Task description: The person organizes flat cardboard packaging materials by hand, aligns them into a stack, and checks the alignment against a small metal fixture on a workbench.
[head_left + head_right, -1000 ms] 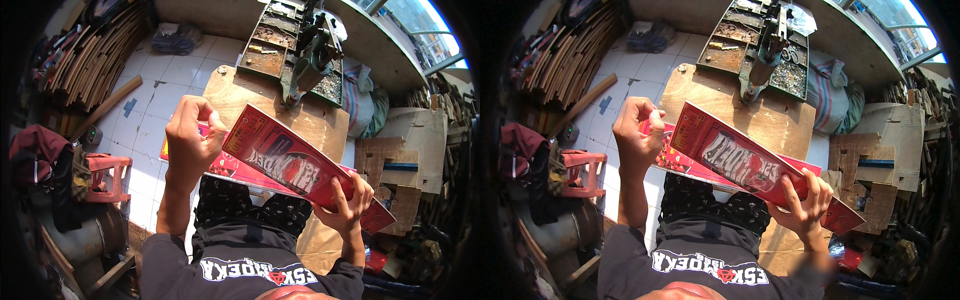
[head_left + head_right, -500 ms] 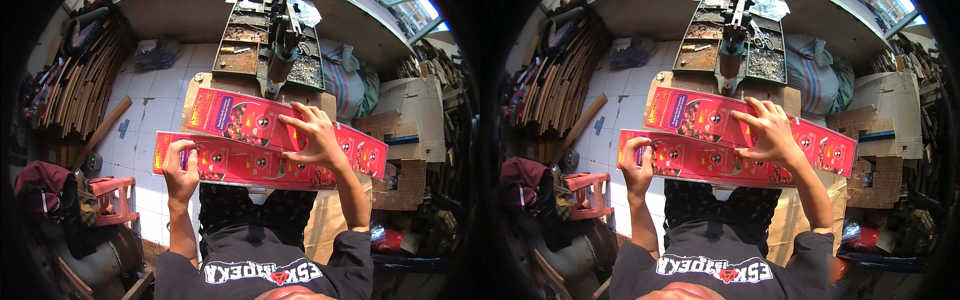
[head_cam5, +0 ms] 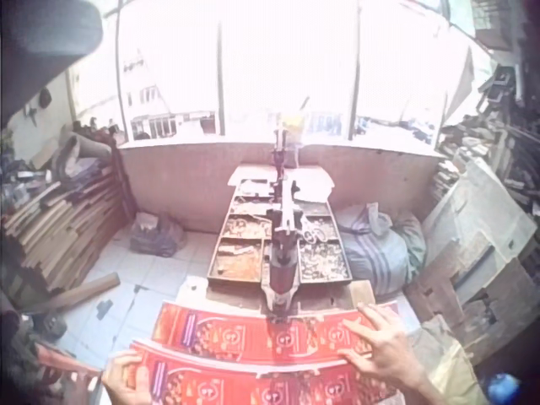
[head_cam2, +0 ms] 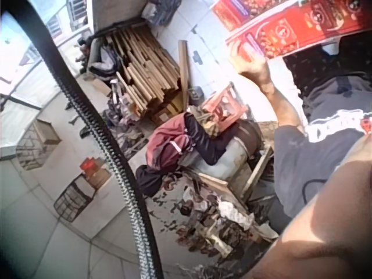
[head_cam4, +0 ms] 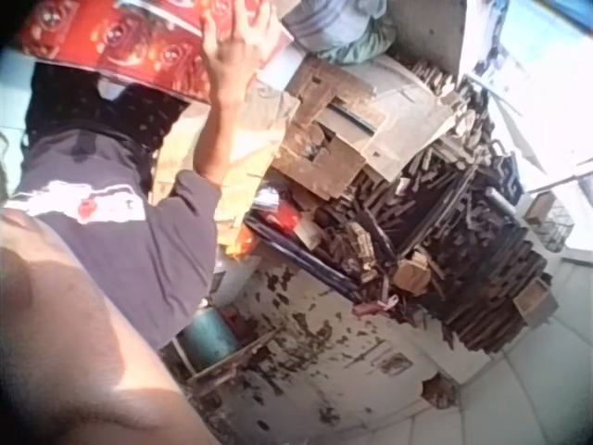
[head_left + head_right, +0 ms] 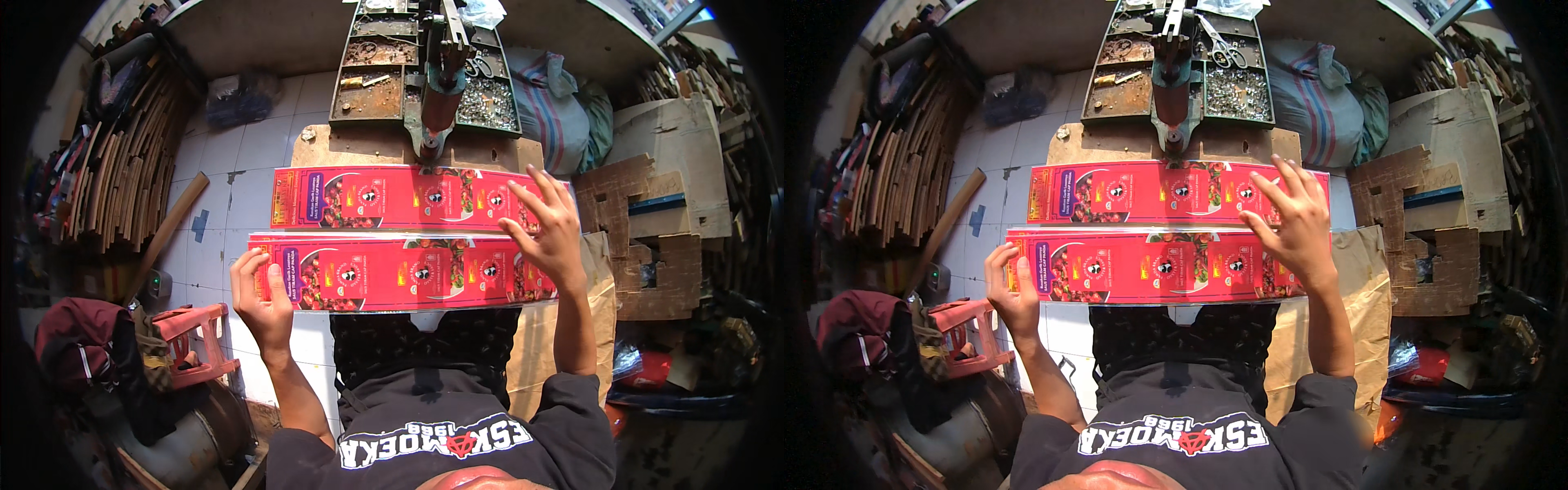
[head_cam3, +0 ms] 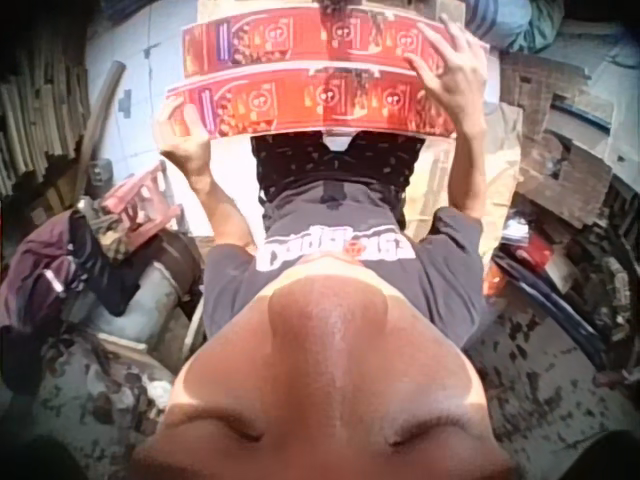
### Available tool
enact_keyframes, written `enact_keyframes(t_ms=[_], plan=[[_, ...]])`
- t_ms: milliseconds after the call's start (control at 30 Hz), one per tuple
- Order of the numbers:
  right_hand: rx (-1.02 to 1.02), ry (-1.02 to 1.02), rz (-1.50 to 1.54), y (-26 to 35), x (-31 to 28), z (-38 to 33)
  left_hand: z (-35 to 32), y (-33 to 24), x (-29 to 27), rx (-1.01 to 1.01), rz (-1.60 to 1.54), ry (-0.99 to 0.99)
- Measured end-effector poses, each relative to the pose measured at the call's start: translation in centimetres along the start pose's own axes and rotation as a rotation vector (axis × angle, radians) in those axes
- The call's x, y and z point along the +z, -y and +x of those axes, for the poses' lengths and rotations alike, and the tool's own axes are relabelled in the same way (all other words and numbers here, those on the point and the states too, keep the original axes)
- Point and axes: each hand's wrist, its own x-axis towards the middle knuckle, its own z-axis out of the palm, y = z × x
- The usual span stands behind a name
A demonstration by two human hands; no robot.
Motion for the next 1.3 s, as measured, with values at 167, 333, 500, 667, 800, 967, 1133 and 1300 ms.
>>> enact_keyframes(t_ms=[167, 333, 500, 667, 800, 967, 1133, 1300], plan=[[0.647, 0.01, -0.019, -13.9, 1.5, -7.2, 5.4, 2.7, 1.5, -0.01, 0.164, 0.087], [0.662, 0.214, 0.659, -15.6, 3.3, -6.1, 9.6, 4.4, 3.7, -0.267, 0.24, 0.541], [0.766, 0.047, 0.511, -13.9, 2.8, -6.7, 8.7, 5.4, 3.3, -0.224, 0.135, 0.481], [0.785, 0.015, 0.615, -11.6, 1.5, -13.4, 3.0, 9.3, -0.8, -0.494, -0.137, 0.374], [0.682, -0.193, 0.302, -8.1, 0.9, -12.5, 0.5, 8.4, -0.4, -0.484, -0.109, 0.338], [0.211, -0.268, 0.427, -3.2, -1.7, 0.5, 1.0, 4.8, -0.2, -0.255, 0.262, 0.052], [0.116, -0.085, -0.02, -6.5, 5.6, 12.4, 0.8, 2.8, 1.9, -0.235, 0.28, 0.05], [0.096, 0.065, -0.127, -9.1, 9.7, 17.2, 0.2, 2.3, 3.4, -0.236, 0.266, 0.081]])
